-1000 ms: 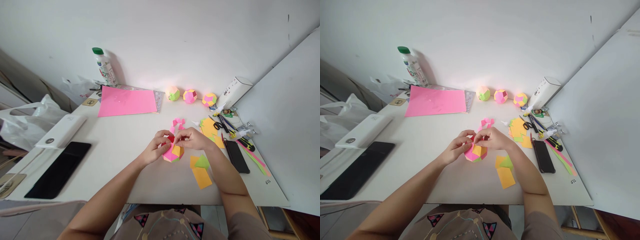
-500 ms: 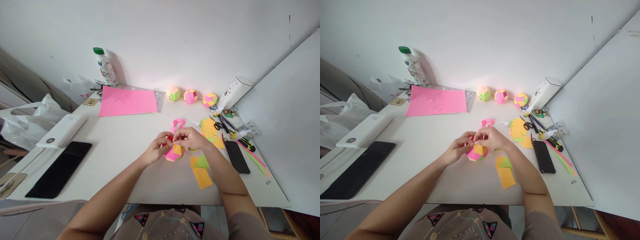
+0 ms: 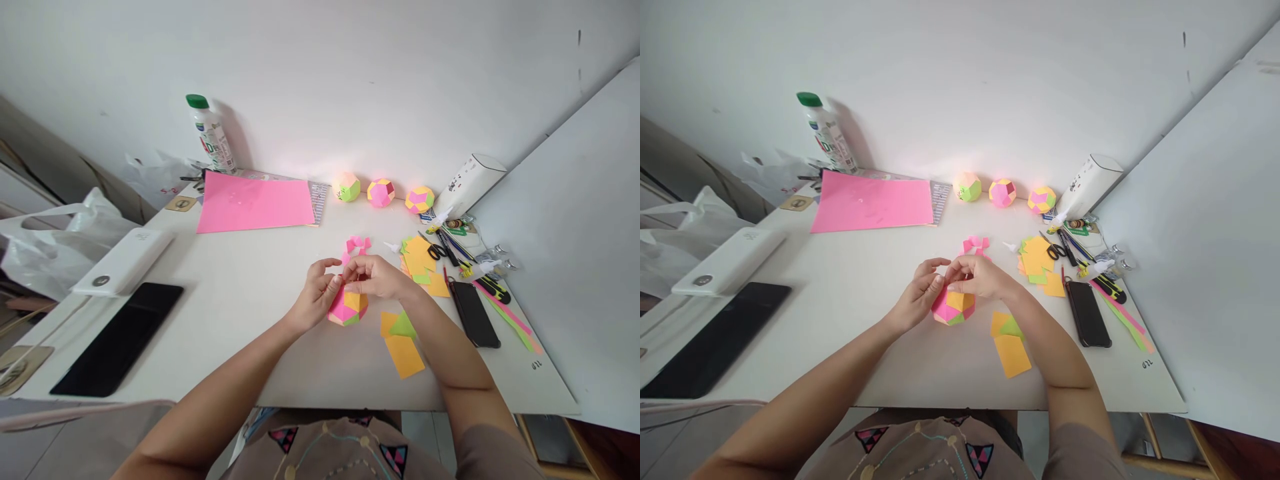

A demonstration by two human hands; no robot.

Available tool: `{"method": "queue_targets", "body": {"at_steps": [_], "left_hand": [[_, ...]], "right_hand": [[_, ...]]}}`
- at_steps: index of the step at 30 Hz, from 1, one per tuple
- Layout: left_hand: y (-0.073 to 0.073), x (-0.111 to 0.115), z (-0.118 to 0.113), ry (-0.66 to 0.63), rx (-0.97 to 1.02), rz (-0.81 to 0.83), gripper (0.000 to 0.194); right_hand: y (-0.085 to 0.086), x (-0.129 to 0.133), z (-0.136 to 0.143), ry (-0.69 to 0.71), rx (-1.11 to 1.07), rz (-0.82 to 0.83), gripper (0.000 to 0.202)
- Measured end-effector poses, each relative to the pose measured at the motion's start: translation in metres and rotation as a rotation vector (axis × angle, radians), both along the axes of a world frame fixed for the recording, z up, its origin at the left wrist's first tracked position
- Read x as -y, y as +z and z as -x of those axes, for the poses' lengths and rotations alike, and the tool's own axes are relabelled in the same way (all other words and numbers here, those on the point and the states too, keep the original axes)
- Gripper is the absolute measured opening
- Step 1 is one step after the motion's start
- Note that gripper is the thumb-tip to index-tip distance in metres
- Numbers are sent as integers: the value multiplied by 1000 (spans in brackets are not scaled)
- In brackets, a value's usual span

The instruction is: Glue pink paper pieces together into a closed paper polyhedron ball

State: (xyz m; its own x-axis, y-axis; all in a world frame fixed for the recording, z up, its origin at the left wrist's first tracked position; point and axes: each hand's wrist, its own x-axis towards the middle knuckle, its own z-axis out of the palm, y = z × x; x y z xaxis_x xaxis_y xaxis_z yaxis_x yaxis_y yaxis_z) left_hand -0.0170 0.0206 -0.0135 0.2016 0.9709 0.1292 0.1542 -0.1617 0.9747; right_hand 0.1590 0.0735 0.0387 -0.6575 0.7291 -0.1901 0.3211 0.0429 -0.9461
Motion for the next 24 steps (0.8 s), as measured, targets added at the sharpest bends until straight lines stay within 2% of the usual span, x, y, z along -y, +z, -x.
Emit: {"method": "queue_targets", "body": {"at_steps": [2, 4, 6, 7, 10, 12, 14, 19, 24], "left_hand": [[-4, -1, 1, 132, 37, 48, 45], [-8, -5, 3, 271, 121, 170, 44], [-9, -9, 4, 326, 258, 310, 47], [-9, -11, 4, 289, 345, 367, 49], [-3, -13, 1, -25, 617, 509, 59], [1, -12, -2, -149, 756, 590, 61], [3, -10, -4, -158, 817, 632, 61], [4, -10, -1, -22, 740, 637, 63], [5, -11, 1, -44, 695, 613, 63]], "right_hand": [[-3, -1, 1, -73, -50, -25, 14], [-5, -1, 2, -145, -123, -44, 13], [-6, -1, 4, -197, -205, -74, 14], [-7, -1, 5, -215, -246, -99, 15], [-8, 1, 7, -241, -338, -176, 16], [-8, 2, 7, -234, -339, -191, 15], [-7, 4, 6, -209, -297, -164, 17], [0, 9, 3, -131, -178, -142, 27], [1, 15, 8, -70, -97, -181, 33]]}}
